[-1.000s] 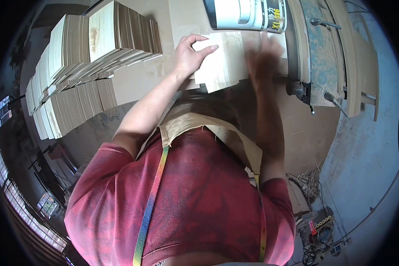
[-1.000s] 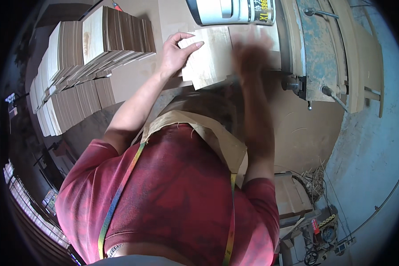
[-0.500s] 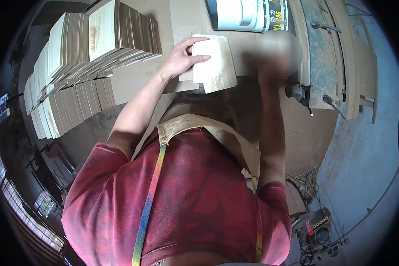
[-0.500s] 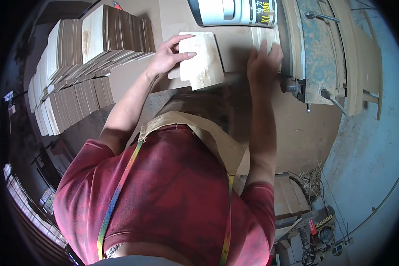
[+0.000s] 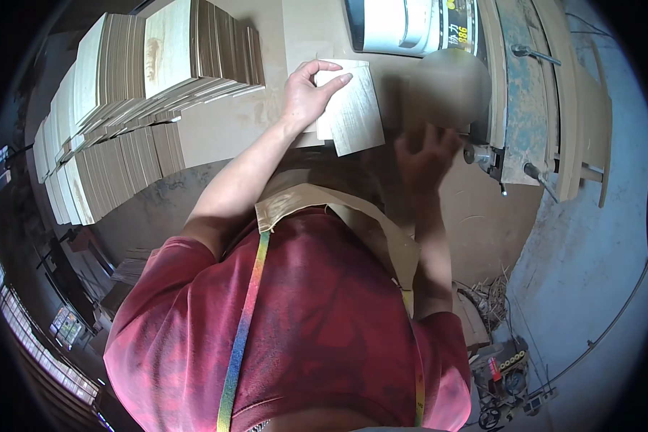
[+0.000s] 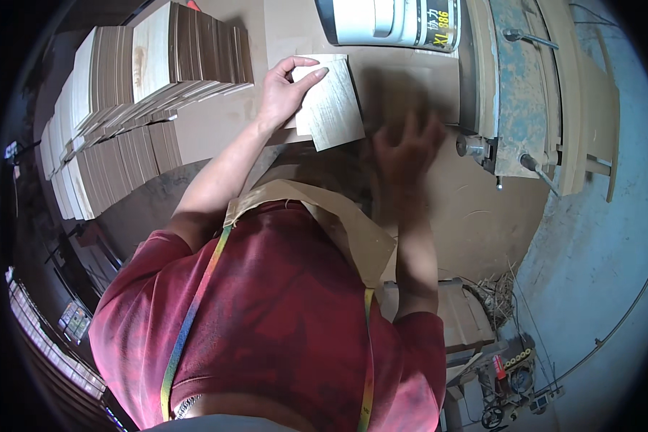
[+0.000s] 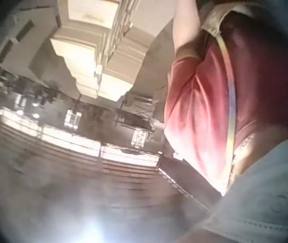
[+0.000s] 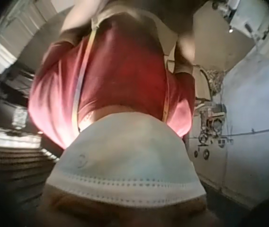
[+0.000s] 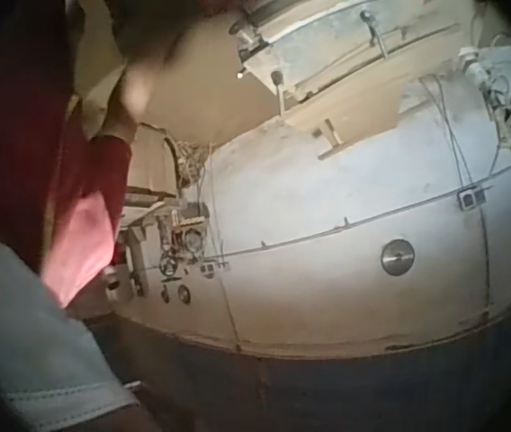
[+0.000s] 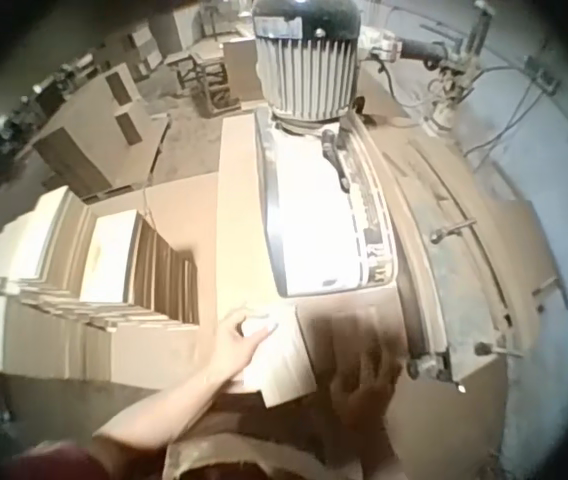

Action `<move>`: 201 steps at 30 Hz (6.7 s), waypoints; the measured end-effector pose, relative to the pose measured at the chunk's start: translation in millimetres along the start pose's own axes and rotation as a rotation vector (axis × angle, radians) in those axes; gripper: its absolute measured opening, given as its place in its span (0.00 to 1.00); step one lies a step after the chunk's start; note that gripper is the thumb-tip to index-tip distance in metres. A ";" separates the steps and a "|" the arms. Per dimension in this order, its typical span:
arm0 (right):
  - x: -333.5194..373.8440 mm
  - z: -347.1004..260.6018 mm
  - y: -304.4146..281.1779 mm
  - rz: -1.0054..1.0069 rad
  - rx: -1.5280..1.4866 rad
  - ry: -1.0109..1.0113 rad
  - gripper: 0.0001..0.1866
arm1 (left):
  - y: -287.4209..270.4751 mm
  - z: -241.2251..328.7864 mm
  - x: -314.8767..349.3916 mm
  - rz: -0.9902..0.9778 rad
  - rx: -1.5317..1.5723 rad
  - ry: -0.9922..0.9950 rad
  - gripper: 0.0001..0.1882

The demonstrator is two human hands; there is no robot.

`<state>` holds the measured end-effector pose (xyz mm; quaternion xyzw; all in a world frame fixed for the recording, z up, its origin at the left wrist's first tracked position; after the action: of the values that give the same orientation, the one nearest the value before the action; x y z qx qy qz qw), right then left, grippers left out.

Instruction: Sorting and stacking thin rectangular sheets at a manufacturing station.

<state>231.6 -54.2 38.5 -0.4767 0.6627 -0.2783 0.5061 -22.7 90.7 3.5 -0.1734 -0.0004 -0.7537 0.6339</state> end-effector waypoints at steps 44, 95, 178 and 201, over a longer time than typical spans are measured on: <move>-24.2 -4.9 0.8 0.057 -0.044 0.045 0.29 | 2.5 -8.7 -10.7 0.061 0.132 0.002 0.30; -43.3 -49.3 42.9 0.025 -0.043 -0.038 0.38 | 27.9 -19.1 -15.7 0.013 0.110 -0.064 0.29; -84.9 80.0 48.8 0.172 0.233 -0.018 0.23 | 11.6 7.0 2.5 -0.103 0.339 -0.374 0.06; -67.0 110.6 6.1 0.319 0.217 -0.016 0.22 | 66.7 -16.6 61.4 -0.399 0.387 -0.493 0.22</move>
<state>335.2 21.9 23.7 -0.3105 0.6917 -0.2606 0.5977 28.3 15.2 -10.7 -0.2233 -0.3295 -0.7841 0.4762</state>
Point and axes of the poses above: each hand's wrist, its own x-axis away from the middle knuckle, its own y-axis out of the palm, z = x × y, the point moved 6 cm from there along -x, towards the middle knuckle, and after that the axes turned 6 degrees about -y, right-handed, at the moved point
